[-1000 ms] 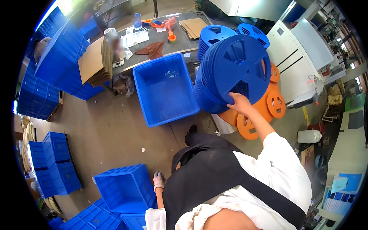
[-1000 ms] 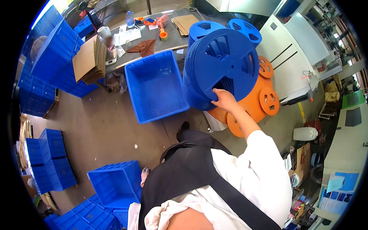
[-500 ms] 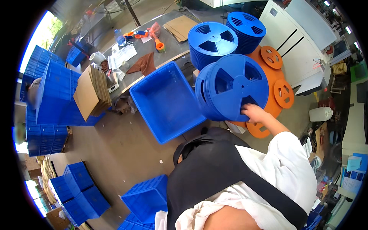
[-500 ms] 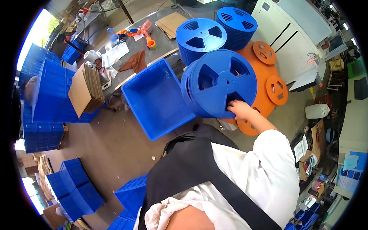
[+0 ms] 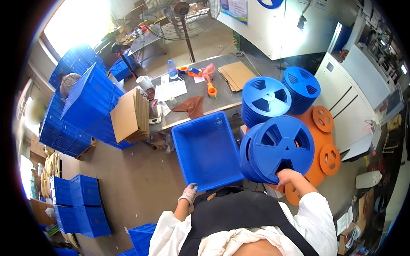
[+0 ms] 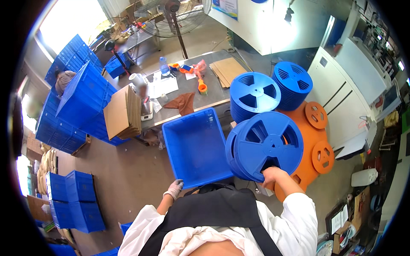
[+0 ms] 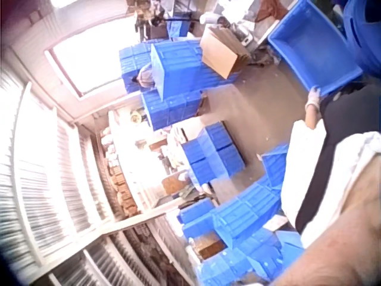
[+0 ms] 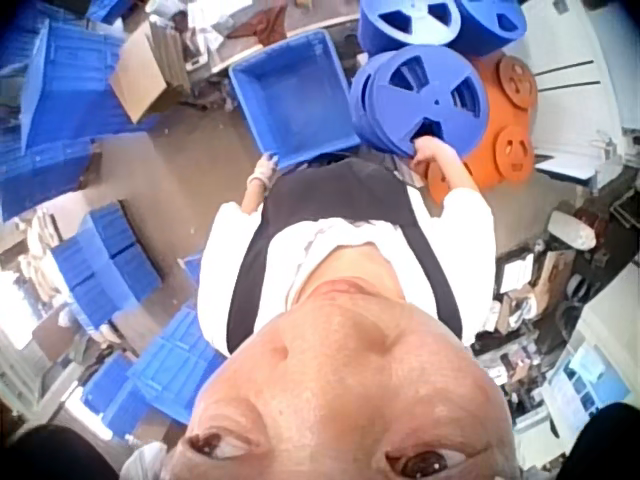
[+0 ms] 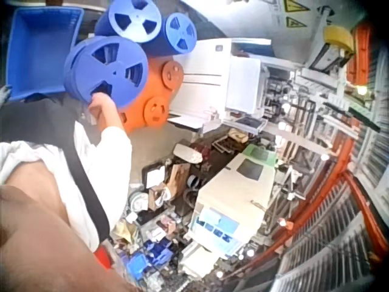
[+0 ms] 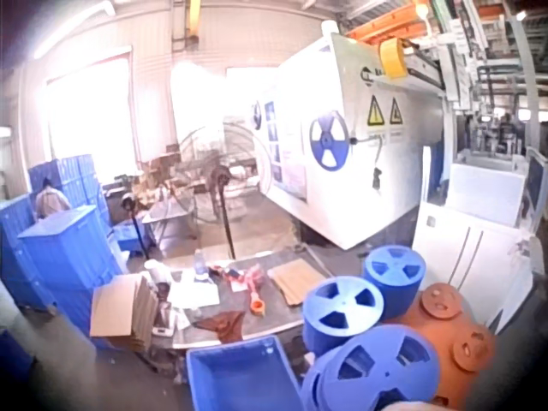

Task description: The person assembles a transparent cylindrical component onto a machine, securing it with a white strap and tightening a knob. They then walk to a nearby table and stack blue plastic reels into a blue bin.

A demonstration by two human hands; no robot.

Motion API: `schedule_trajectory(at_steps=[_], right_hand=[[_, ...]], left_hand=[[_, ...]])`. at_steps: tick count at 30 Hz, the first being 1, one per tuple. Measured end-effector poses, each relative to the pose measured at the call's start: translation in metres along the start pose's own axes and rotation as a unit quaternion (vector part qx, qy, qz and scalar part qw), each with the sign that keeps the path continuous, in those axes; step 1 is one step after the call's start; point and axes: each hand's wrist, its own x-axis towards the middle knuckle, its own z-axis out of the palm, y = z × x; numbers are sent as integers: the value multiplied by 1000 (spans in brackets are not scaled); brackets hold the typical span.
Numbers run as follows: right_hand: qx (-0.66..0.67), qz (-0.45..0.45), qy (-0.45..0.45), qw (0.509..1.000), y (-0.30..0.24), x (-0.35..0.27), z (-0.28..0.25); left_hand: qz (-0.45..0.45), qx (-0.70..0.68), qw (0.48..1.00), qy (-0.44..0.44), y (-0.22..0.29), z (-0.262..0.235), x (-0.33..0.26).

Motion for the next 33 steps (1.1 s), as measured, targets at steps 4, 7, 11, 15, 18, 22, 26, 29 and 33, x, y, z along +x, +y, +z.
schedule_trajectory(at_steps=[4,7,11,15,18,22,26,29,33], right_hand=[[90,13,-44,995,-7,17,-1],[70,16,-5,997,-12,27,4],[58,-23,96,993,-14,53,29],[24,121,182,976,-24,60,53],[4,170,198,965,-35,58,67],[35,200,192,960,-47,70,67],[32,219,162,962,-62,69,46],[13,150,250,957,-45,81,70],[20,188,183,965,-43,71,71]], left_hand=[[-25,50,998,-15,13,-18,-40],[-84,23,996,-12,-13,-25,-75],[-195,-43,979,-50,-185,-11,-89],[-126,61,990,-26,-189,-20,-101],[-150,-18,988,-18,-97,-77,-125],[-216,-117,969,5,-103,-111,-98],[-203,-160,966,30,-156,-116,-62],[-203,-146,968,36,-198,-113,-30],[-192,-66,979,8,-113,-154,-39]])
